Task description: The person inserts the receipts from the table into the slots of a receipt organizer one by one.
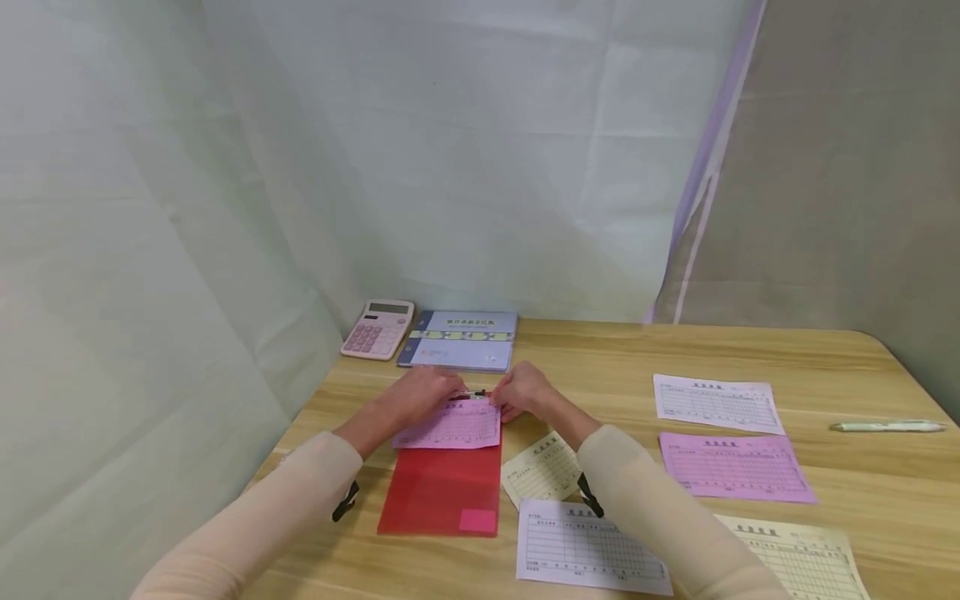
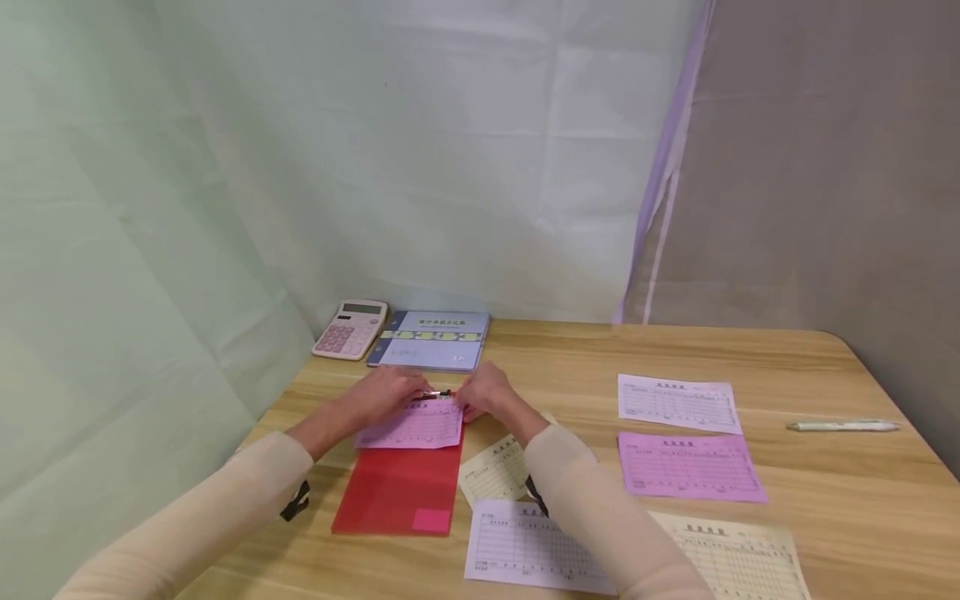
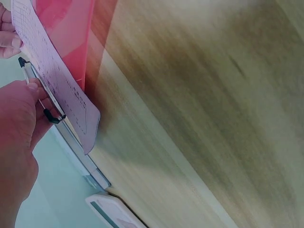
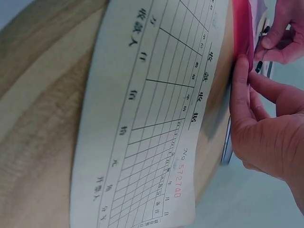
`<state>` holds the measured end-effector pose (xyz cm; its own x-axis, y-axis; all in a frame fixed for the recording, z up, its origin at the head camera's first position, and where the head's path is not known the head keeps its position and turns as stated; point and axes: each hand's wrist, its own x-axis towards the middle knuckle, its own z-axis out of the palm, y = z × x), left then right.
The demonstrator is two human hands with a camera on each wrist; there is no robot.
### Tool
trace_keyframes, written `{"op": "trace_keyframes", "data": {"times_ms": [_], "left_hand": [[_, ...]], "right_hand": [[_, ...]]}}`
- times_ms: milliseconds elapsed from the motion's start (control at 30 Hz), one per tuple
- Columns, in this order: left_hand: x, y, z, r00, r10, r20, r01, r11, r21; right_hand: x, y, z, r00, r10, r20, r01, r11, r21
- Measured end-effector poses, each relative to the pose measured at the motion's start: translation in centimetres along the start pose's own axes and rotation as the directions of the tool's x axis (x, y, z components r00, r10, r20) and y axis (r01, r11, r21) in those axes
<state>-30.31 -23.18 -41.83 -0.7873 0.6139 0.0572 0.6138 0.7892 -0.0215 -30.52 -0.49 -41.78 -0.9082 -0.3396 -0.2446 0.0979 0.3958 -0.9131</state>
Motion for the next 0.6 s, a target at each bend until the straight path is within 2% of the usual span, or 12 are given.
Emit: {"op": "trace_keyframes", "data": {"times_ms": [267, 467, 600], "left_hand": [[-0.2, 0.2, 0.2, 1.000, -0.008, -0.006, 0.008, 1.000, 0.006], [-0.2, 0.1, 0.4, 0.999, -0.032, 0.002, 0.032, 0.999, 0.031], [-0.2, 0.1, 0.5, 0.999, -0.036, 0.005, 0.036, 0.998, 0.048]], "right_hand": [[0.4, -0.5, 0.0, 0.999, 0.037, -0.015, -0.037, 0.998, -0.046], [1.1, -0.9, -0.2, 0.997, 0.048, -0.062, -0.056, 0.991, -0.123], [1.3, -0.9, -0.3, 0.996, 0.071, -0.058, -0.078, 0.988, -0.131]]}}
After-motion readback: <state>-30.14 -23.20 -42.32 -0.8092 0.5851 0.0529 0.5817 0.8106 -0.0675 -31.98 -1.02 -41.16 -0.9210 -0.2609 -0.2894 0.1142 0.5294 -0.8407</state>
